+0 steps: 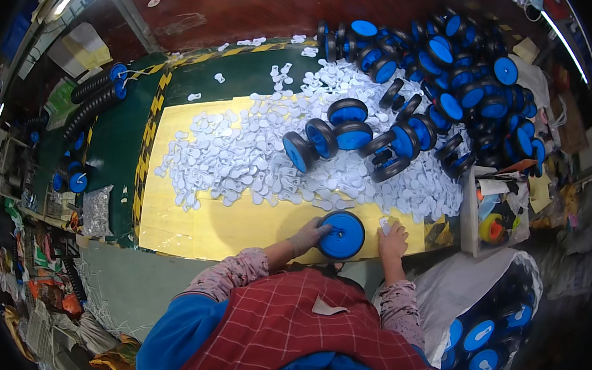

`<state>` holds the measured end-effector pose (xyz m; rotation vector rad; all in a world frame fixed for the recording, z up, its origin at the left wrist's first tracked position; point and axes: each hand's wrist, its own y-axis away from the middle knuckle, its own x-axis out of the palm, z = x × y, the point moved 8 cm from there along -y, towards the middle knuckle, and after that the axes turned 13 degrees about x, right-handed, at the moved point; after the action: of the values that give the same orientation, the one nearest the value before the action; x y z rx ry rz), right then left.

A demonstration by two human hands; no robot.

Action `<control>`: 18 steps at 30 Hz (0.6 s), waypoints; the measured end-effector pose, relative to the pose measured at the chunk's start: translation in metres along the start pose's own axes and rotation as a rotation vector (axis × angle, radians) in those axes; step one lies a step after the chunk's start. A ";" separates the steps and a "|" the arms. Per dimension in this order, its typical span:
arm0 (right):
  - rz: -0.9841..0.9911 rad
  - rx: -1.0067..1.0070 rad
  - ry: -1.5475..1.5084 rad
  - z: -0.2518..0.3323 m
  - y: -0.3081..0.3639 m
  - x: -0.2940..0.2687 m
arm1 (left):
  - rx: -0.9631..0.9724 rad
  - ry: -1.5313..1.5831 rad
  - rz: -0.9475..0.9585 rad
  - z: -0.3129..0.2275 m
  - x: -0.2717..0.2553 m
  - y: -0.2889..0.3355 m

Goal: The person repeatedly picks up blue circular objects and white plastic pieces from a yellow table, inserts the white pieces into the blue objects, and places the assembled units into a large white sack. The person continues this cycle until the sack is full, then lifts and moves the sack across the room.

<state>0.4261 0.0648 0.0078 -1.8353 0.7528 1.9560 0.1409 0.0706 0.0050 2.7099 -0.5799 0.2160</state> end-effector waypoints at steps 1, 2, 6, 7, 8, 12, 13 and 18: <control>-0.028 -0.008 0.014 0.005 0.004 -0.008 | 0.006 -0.007 -0.003 0.002 -0.003 0.000; -0.076 -0.129 -0.077 0.005 0.002 -0.001 | -0.029 0.006 0.029 -0.007 0.004 0.003; -0.153 -0.313 -0.355 -0.013 -0.009 0.032 | 0.002 0.199 0.061 -0.028 0.015 0.010; -0.148 -0.276 -0.403 -0.016 -0.008 0.031 | -0.002 0.298 0.077 -0.033 0.020 0.012; -0.128 -0.245 -0.545 -0.010 -0.004 0.023 | -0.004 0.392 0.082 -0.037 0.019 0.014; -0.037 -0.362 -0.853 0.050 0.077 -0.081 | 0.014 0.485 0.162 -0.032 0.015 0.014; -0.019 -0.441 -0.869 0.065 0.099 -0.096 | 0.006 0.498 0.167 -0.026 0.016 0.011; -0.163 -0.685 -0.720 0.110 0.149 -0.100 | -0.016 0.410 0.118 -0.021 0.017 0.011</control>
<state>0.2599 0.0222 0.1297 -1.2158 -0.3142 2.6873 0.1500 0.0636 0.0318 2.5103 -0.6098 0.7708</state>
